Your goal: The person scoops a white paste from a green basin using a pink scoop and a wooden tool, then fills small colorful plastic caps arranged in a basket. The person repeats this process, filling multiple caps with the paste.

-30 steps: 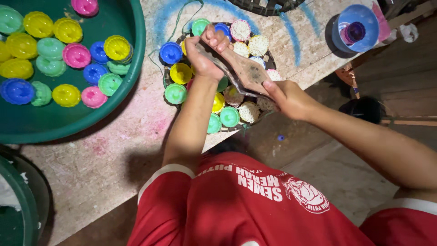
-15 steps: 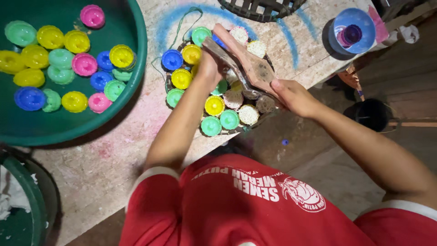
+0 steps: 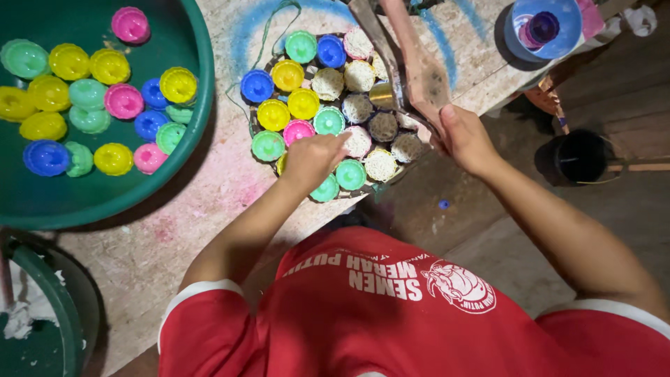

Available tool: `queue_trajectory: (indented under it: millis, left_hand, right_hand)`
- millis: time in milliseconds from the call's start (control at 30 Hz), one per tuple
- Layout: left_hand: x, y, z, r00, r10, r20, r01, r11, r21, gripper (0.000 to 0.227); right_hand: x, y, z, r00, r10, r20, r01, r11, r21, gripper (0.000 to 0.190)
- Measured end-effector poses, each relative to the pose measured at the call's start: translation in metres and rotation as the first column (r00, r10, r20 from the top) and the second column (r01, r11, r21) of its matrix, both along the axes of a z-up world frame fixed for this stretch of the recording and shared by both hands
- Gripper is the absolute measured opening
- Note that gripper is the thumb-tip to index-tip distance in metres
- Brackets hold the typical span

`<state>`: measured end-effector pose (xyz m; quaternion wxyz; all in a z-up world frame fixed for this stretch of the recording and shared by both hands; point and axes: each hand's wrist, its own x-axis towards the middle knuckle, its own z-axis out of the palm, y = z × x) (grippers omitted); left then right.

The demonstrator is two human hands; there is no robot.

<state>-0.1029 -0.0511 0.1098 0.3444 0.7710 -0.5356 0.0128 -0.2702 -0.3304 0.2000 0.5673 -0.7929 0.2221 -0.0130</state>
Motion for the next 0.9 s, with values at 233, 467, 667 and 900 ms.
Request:
queue_trajectory:
  millis: [233, 467, 667, 900]
  left_hand:
    - [-0.013, -0.021, 0.020, 0.977, -0.184, 0.111, 0.187, 0.982, -0.018, 0.013]
    - [-0.010, -0.025, 0.015, 0.979, -0.177, 0.101, 0.181, 0.983, -0.024, 0.011]
    - [-0.008, -0.020, 0.015, 0.992, -0.053, -0.113, 0.037, 0.990, -0.139, 0.009]
    - [0.005, -0.012, 0.026, 0.965, 0.024, -0.261, -0.067, 0.985, -0.156, 0.019]
  right_hand:
    - [-0.014, 0.026, 0.019, 0.996, -0.044, 0.076, 0.031, 0.986, 0.163, 0.074]
    - [-0.034, 0.029, 0.017, 0.984, -0.122, 0.133, 0.070, 0.938, 0.341, 0.075]
    - [-0.049, 0.027, 0.009, 0.978, -0.161, 0.136, 0.105, 0.932, 0.346, 0.076]
    - [-0.046, 0.035, 0.015, 0.994, -0.054, -0.091, 0.075, 0.966, 0.248, 0.078]
